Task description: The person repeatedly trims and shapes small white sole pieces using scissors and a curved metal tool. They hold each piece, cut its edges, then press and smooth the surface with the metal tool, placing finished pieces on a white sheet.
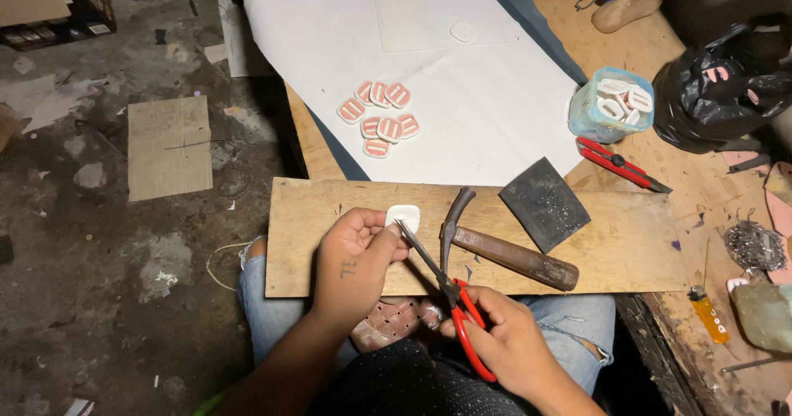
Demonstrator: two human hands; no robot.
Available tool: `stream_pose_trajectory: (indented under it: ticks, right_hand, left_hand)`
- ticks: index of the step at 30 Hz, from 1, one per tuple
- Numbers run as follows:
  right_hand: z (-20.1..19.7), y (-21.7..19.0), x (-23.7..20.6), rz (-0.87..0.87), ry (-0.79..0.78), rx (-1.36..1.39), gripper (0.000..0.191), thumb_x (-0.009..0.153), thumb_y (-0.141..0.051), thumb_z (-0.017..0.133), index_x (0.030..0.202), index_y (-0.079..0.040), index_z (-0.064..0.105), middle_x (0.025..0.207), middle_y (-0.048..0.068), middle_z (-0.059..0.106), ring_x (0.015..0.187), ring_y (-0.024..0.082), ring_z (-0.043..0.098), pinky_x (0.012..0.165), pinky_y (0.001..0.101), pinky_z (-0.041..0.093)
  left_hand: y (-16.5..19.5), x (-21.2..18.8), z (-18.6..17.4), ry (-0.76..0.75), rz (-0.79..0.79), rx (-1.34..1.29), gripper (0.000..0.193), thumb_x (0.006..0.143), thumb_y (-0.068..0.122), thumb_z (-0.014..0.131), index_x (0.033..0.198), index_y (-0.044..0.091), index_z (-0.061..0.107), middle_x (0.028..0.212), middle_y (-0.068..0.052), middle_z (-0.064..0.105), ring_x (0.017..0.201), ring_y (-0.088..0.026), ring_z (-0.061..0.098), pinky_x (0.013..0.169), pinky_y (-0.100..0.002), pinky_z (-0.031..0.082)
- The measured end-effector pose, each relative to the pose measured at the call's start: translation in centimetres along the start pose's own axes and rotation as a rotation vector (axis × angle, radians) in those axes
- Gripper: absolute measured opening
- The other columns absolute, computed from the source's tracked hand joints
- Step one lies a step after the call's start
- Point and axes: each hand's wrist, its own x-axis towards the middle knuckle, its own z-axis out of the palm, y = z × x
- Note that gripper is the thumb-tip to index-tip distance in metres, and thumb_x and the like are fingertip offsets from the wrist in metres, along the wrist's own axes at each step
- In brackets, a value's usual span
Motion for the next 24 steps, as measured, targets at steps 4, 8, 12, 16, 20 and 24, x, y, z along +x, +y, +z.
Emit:
stream_pose_trajectory:
  ticks: [4, 8, 12, 16, 20, 24]
  right_hand:
    - [-0.2, -0.2, -0.1, -0.052, 0.027, -0.074, 0.027, 0.086, -0.008, 0.067, 0.112, -0.002, 0.070, 0.086, 0.006, 0.085, 0.081, 0.014, 0.083, 0.077, 0.0278, 0.061]
    - [-0.2, -0.6, 0.1, -0.052, 0.077, -0.134, 0.032, 0.083, -0.009, 0.069, 0.114, -0.002, 0.070, 0.087, 0.007, 0.084, 0.081, 0.015, 0.083, 0.076, 0.0286, 0.061]
    - [-0.3, -0.8, 0.1, -0.166, 0.122, -0.267, 0.033, 0.080, -0.012, 0.073, 0.112, -0.001, 0.070, 0.088, 0.011, 0.078, 0.078, 0.021, 0.079, 0.071, 0.0306, 0.059]
    - [-0.6, -0.5, 0.1, -0.209, 0.147, -0.334, 0.035, 0.078, -0.015, 0.076, 0.110, -0.001, 0.070, 0.086, 0.015, 0.073, 0.074, 0.027, 0.075, 0.067, 0.0331, 0.057]
    - [-0.8, 0.1, 0.0, -0.172, 0.116, -0.330, 0.032, 0.078, -0.015, 0.077, 0.107, -0.003, 0.072, 0.086, 0.013, 0.076, 0.073, 0.026, 0.076, 0.066, 0.0326, 0.058]
    - [-0.6, 1.0, -0.6, -0.293, 0.074, -0.309, 0.031, 0.078, -0.016, 0.080, 0.105, -0.002, 0.070, 0.085, 0.011, 0.075, 0.075, 0.023, 0.075, 0.066, 0.0310, 0.058]
  left_hand:
    - [0.7, -0.1, -0.1, -0.009, 0.021, 0.050, 0.014, 0.095, 0.001, 0.059, 0.105, -0.008, 0.062, 0.094, -0.016, 0.072, 0.082, -0.017, 0.073, 0.078, -0.029, 0.062]
    - [1.2, -0.2, -0.1, -0.010, -0.008, 0.041, 0.015, 0.094, 0.000, 0.057, 0.105, -0.010, 0.061, 0.093, -0.016, 0.073, 0.081, -0.018, 0.074, 0.076, -0.029, 0.062]
    - [1.7, 0.0, -0.3, 0.010, -0.050, 0.073, 0.020, 0.093, 0.000, 0.057, 0.109, -0.011, 0.063, 0.091, -0.017, 0.072, 0.078, -0.019, 0.074, 0.072, -0.029, 0.061]
    - [1.6, 0.0, -0.4, -0.021, -0.026, 0.090, 0.027, 0.093, 0.000, 0.055, 0.117, -0.010, 0.064, 0.092, -0.015, 0.074, 0.076, -0.016, 0.073, 0.070, -0.026, 0.059]
    - [0.8, 0.3, -0.5, -0.030, -0.035, 0.100, 0.032, 0.093, 0.000, 0.057, 0.124, -0.005, 0.064, 0.092, -0.012, 0.073, 0.073, -0.014, 0.068, 0.067, -0.024, 0.053]
    - [0.7, 1.6, -1.3, -0.019, 0.040, -0.001, 0.029, 0.095, -0.002, 0.056, 0.123, -0.006, 0.062, 0.096, -0.013, 0.072, 0.076, -0.013, 0.067, 0.071, -0.025, 0.056]
